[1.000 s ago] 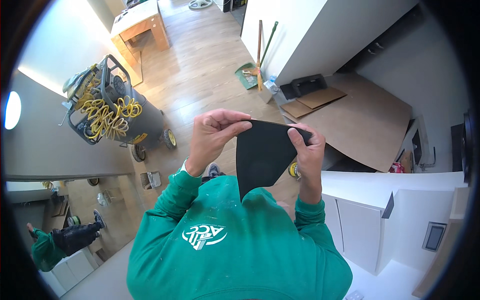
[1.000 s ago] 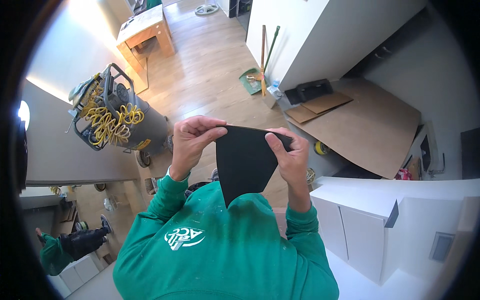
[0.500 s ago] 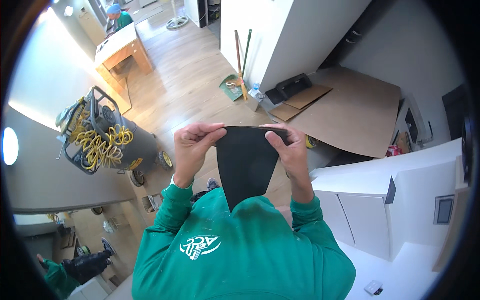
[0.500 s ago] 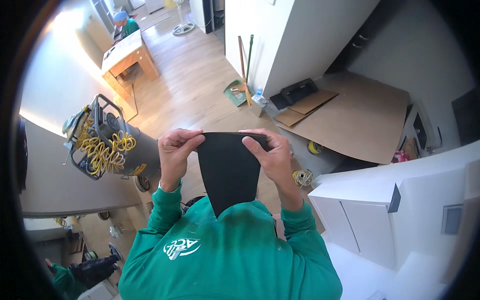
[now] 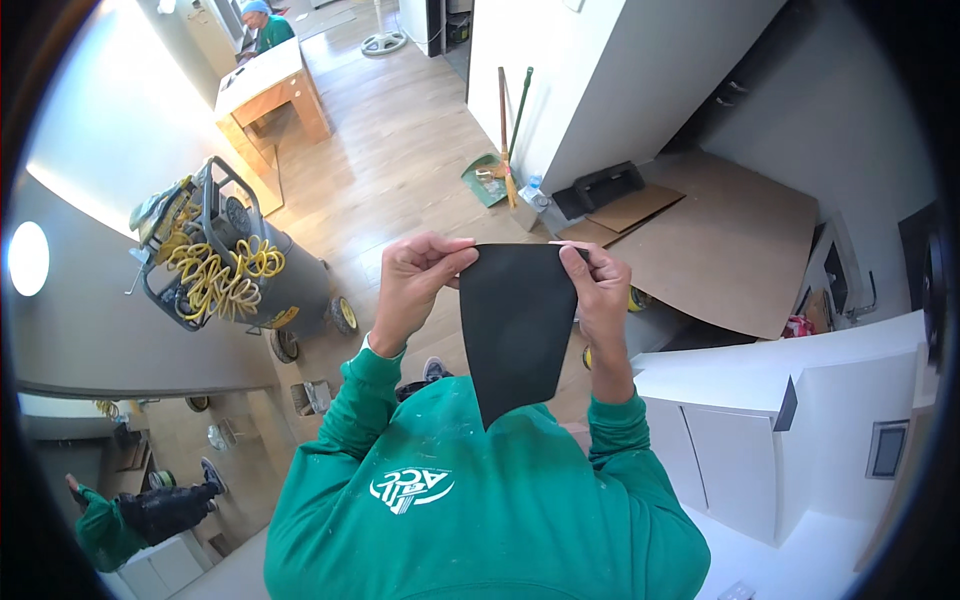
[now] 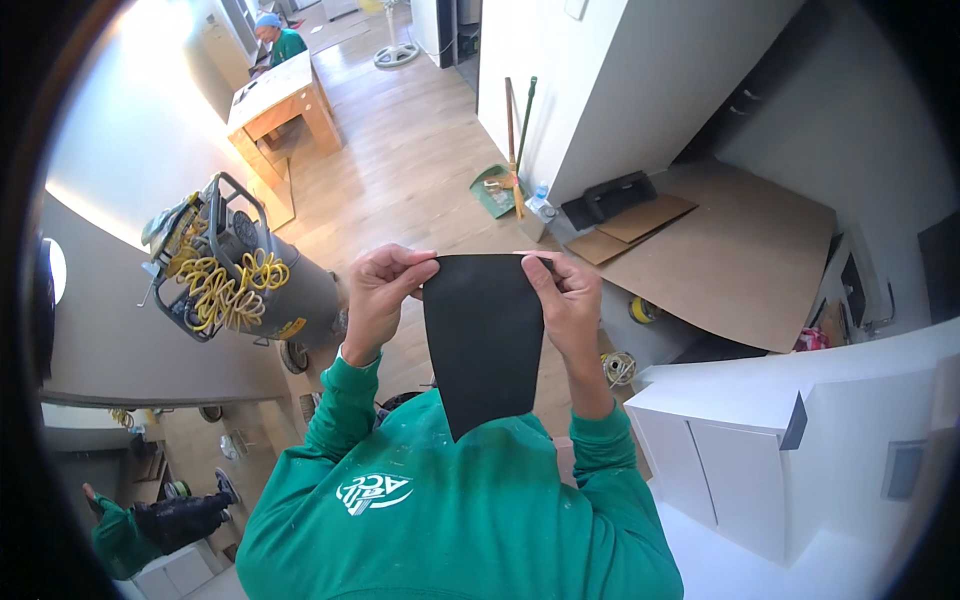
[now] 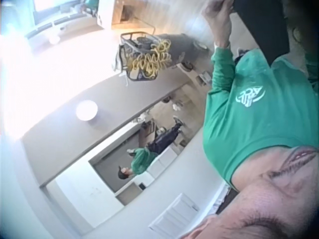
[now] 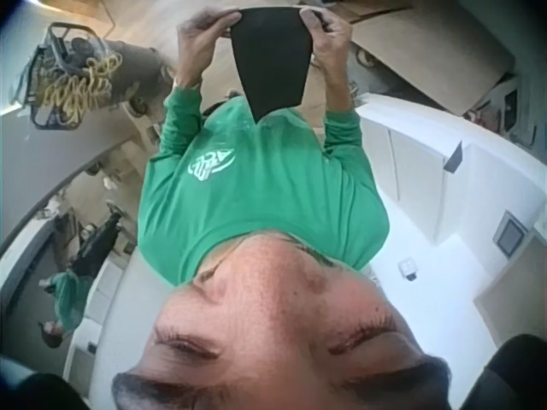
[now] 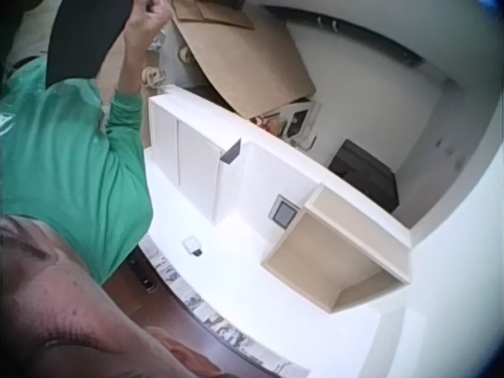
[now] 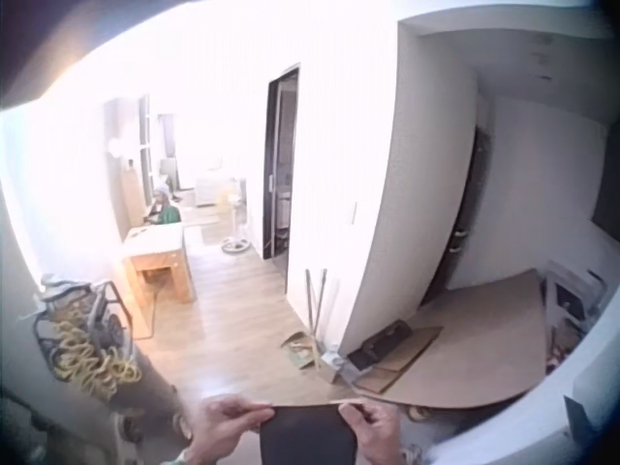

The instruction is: The person holds and bends pieces of sandpaper, checking the grit and flexibility of each sheet.

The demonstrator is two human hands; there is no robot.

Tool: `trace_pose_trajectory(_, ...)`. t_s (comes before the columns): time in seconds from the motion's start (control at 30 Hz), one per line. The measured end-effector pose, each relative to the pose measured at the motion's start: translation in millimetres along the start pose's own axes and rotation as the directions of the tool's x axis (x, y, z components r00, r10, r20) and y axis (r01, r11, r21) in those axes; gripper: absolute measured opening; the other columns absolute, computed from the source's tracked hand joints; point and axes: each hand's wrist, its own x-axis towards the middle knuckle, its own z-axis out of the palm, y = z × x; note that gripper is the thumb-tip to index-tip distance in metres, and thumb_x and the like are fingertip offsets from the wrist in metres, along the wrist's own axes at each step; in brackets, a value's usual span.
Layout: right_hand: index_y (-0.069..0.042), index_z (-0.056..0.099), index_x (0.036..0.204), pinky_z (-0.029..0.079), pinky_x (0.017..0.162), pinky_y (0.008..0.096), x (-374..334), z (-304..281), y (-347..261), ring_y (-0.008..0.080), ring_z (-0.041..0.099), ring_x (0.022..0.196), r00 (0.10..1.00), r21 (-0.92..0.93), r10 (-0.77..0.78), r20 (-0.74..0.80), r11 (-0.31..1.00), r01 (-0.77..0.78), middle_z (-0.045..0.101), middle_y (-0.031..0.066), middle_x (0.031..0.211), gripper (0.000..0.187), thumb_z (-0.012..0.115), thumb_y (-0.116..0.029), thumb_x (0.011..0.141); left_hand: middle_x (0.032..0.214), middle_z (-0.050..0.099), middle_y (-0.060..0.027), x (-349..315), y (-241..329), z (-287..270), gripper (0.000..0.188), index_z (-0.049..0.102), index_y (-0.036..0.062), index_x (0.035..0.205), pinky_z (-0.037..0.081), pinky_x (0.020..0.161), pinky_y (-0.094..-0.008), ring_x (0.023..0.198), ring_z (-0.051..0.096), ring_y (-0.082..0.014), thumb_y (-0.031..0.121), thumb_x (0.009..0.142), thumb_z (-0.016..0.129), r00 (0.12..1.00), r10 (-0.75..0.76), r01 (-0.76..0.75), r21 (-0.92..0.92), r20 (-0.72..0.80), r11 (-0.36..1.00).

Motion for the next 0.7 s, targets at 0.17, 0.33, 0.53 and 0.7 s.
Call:
trace_pose_trajectory(0.17, 0.003, 0.073, 0.103, 0.043, 0.058, 0.0165, 0, 0, 12, 0.0021, 0.057, 0.067, 0.996, -0.007, -0.06, -0.061, 0.998, 0.06, 0.068, -0.0004, 0.079, 0.023, 0.069, -0.019, 0.097, 0.093, 0.073, -0.0071, -7, 19, 6, 0.025, 0.068, -0.0026, 0.112, 0.058, 0.069, -0.0227, 0.082, 0.07, -0.0103, 0.002, 0.089, 0.074, 0.999, -0.035, 0.036, -0.03, 0.037, 0.999)
trace_pose_trajectory(0.33, 0.002, 0.073, 0.103, 0.045, 0.061, 0.0168, -4, 0, 8, 0.0026, 0.058, 0.069, 0.994, 0.008, -0.052, -0.096, 0.999, 0.053, 0.069, 0.0009, 0.081, 0.022, 0.069, -0.018, 0.097, 0.095, 0.074, -0.0073, -12, 26, 8, 0.03, 0.068, -0.0018, 0.114, 0.058, 0.07, -0.0217, 0.082, 0.07, -0.0087, 0.002, 0.086, 0.076, 0.997, -0.05, 0.054, -0.087, 0.054, 0.995)
trace_pose_trajectory(0.53, 0.002, 0.073, 0.104, 0.046, 0.065, 0.017, -6, -3, -1, 0.0032, 0.059, 0.072, 0.99, -0.059, -0.112, -0.091, 0.993, 0.107, 0.07, 0.0014, 0.083, 0.02, 0.068, -0.016, 0.097, 0.093, 0.074, -0.0085, -13, 24, 9, 0.025, 0.069, -0.0033, 0.111, 0.059, 0.072, -0.0227, 0.083, 0.071, -0.01, -0.001, 0.087, 0.075, 0.999, 0.008, -0.005, -0.067, 0.049, 0.998)
trace_pose_trajectory(0.7, 0.002, 0.073, 0.104, 0.047, 0.066, 0.0175, -9, 2, -15, 0.0039, 0.06, 0.074, 0.99, -0.038, -0.114, -0.087, 0.993, 0.111, 0.07, 0.0017, 0.085, 0.021, 0.068, -0.017, 0.097, 0.093, 0.074, -0.0096, -13, 26, 13, 0.026, 0.068, -0.0044, 0.111, 0.06, 0.074, -0.0231, 0.085, 0.072, -0.0115, -0.003, 0.086, 0.075, 1.0, -0.006, 0.007, -0.053, 0.024, 0.999)
